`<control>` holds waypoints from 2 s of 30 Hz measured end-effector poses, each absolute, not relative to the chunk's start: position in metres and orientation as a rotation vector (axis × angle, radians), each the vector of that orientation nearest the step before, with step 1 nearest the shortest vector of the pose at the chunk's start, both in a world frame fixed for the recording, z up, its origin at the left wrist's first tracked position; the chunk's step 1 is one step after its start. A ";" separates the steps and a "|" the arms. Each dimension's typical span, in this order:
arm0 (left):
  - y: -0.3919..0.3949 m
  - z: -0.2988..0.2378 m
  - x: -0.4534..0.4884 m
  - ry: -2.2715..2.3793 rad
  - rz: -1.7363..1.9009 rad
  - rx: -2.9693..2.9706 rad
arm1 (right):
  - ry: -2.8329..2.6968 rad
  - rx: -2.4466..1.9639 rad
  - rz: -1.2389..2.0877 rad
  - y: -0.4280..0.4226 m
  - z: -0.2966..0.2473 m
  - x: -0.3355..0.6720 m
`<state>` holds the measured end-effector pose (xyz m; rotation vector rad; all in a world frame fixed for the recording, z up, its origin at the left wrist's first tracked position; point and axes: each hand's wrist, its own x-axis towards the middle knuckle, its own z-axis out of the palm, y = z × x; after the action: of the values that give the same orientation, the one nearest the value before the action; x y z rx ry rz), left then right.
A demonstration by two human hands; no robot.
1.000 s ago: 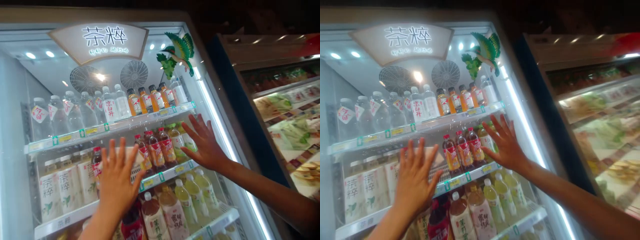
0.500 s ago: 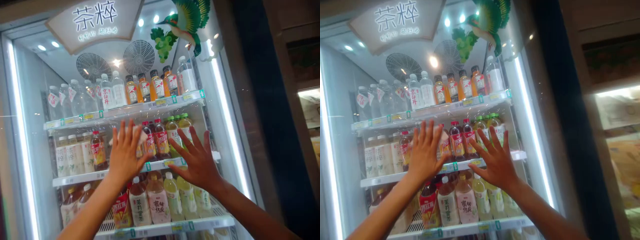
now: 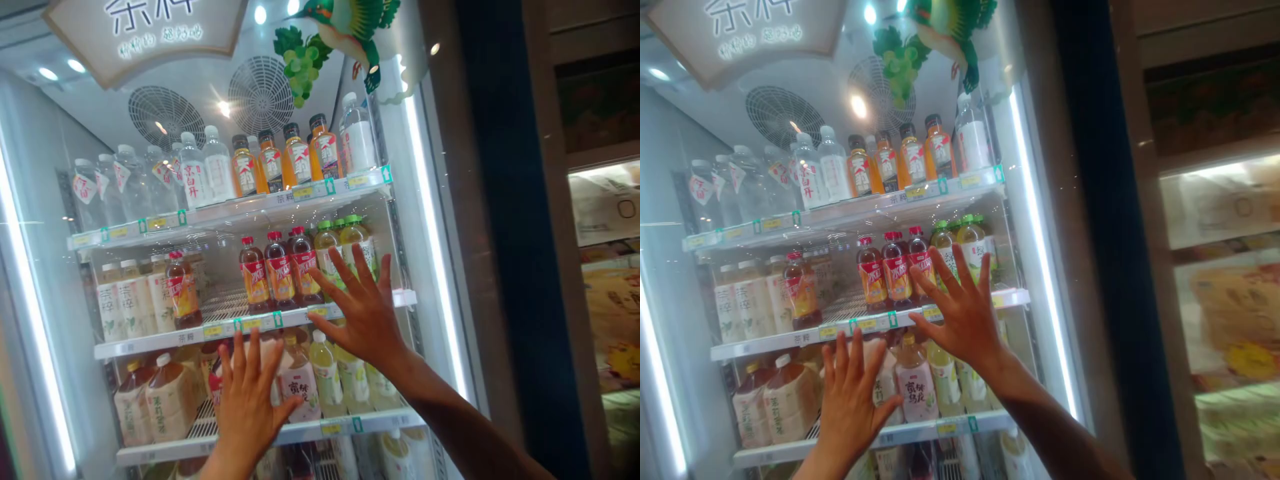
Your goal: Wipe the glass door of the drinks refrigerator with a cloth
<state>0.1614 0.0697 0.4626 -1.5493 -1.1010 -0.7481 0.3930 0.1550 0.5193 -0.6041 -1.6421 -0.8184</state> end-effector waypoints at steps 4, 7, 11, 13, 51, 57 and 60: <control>0.078 0.488 0.173 -1.145 -0.843 -1.484 | -1.577 -0.699 -0.739 0.146 0.497 0.377; 0.089 0.513 0.180 -1.139 -0.924 -1.451 | -1.529 -0.730 -0.687 0.141 0.472 0.366; 0.077 0.422 0.186 -1.180 -0.857 -1.488 | -1.494 -0.694 -0.658 0.142 0.439 0.360; 0.070 0.374 0.189 -1.180 -0.864 -1.507 | -1.479 -0.658 -0.658 0.143 0.425 0.359; 0.082 0.449 0.185 -1.333 -1.064 -1.410 | -1.528 -0.662 -0.699 0.141 0.405 0.367; 0.062 0.361 0.185 -1.310 -0.804 -1.570 | -1.527 -0.636 -0.691 0.140 0.406 0.367; 0.069 0.424 0.167 -1.314 -0.940 -1.490 | -1.535 -0.646 -0.688 0.140 0.406 0.367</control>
<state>0.1673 0.0694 0.4241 -1.4896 -1.3140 -0.9399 0.3673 0.1400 0.4062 -0.6461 -1.5352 -0.6880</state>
